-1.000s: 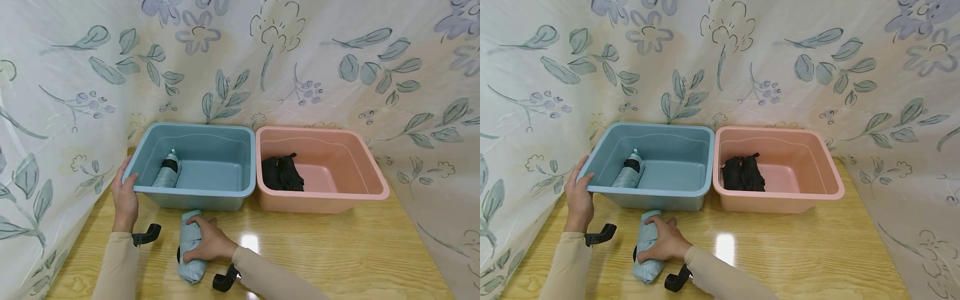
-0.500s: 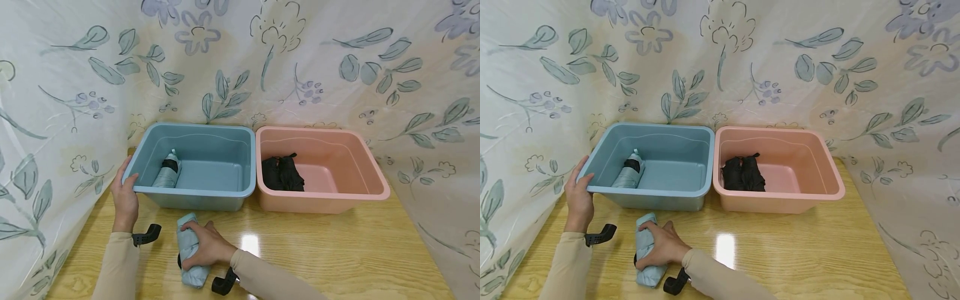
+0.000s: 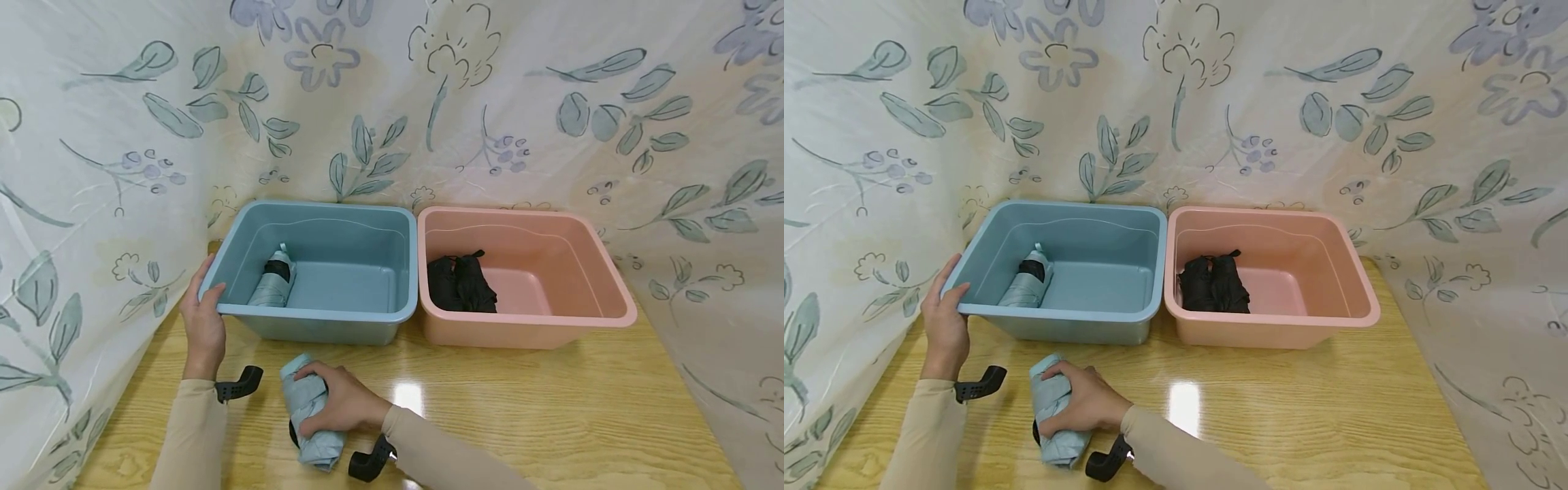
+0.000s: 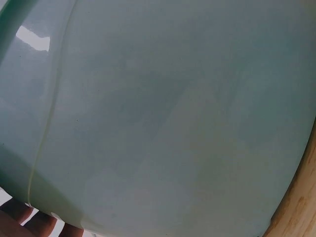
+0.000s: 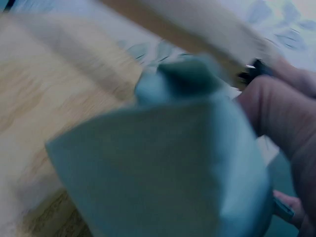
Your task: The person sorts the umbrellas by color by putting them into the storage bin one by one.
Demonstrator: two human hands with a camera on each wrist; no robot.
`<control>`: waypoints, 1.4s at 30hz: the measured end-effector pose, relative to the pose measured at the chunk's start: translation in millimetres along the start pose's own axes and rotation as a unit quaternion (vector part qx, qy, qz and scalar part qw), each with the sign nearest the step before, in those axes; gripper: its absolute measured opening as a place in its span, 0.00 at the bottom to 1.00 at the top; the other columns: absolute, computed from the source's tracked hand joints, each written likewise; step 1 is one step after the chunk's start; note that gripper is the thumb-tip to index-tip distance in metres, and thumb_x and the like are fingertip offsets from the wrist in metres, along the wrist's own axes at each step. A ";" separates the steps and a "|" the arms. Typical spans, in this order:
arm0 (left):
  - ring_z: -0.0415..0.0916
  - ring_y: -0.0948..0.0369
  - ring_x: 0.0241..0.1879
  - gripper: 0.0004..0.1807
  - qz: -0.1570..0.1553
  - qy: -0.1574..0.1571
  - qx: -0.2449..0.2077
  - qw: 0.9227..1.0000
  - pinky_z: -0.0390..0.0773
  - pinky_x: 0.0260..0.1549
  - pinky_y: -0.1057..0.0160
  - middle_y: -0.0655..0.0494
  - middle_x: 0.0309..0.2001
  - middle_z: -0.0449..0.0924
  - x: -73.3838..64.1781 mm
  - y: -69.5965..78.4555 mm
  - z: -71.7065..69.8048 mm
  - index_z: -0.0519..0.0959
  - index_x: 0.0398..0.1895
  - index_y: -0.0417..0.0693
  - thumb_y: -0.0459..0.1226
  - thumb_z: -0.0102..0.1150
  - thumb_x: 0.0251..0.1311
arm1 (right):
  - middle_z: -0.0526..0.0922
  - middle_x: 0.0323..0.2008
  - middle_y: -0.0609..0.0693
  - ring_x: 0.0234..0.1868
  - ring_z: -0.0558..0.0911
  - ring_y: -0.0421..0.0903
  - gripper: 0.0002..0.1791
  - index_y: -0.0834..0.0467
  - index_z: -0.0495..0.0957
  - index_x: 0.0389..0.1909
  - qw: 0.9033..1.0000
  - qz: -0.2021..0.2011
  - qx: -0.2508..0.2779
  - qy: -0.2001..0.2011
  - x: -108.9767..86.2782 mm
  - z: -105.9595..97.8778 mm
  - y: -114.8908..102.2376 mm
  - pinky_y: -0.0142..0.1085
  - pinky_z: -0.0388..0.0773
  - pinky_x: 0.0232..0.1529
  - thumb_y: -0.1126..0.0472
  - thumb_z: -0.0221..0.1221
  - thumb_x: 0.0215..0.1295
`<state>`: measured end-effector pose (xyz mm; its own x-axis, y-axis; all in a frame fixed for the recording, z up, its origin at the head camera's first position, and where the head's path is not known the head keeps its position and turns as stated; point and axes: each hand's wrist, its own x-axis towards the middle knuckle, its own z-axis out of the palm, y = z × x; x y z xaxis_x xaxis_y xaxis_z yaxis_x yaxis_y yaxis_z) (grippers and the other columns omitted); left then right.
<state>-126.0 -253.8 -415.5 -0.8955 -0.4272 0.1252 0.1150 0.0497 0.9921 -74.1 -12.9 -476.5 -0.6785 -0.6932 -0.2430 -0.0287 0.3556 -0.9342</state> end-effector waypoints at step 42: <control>0.56 0.54 0.73 0.29 -0.001 -0.001 0.024 1.000 0.50 0.74 0.48 0.52 0.76 0.59 0.8 1.5 -0.7 0.63 0.78 0.58 0.34 0.36 0.75 | 0.57 0.71 0.57 0.65 0.62 0.54 0.53 0.49 0.51 0.80 0.928 -0.210 0.292 -0.095 -124.5 -84.8 -52.3 0.40 0.67 0.59 0.28 0.58 0.62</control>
<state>-126.2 -254.7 -413.9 -0.8966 -0.4256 0.1223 0.0917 0.0918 0.9915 -50.4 108.0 -375.2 -0.5548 -0.8114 0.1841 0.1784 -0.3321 -0.9262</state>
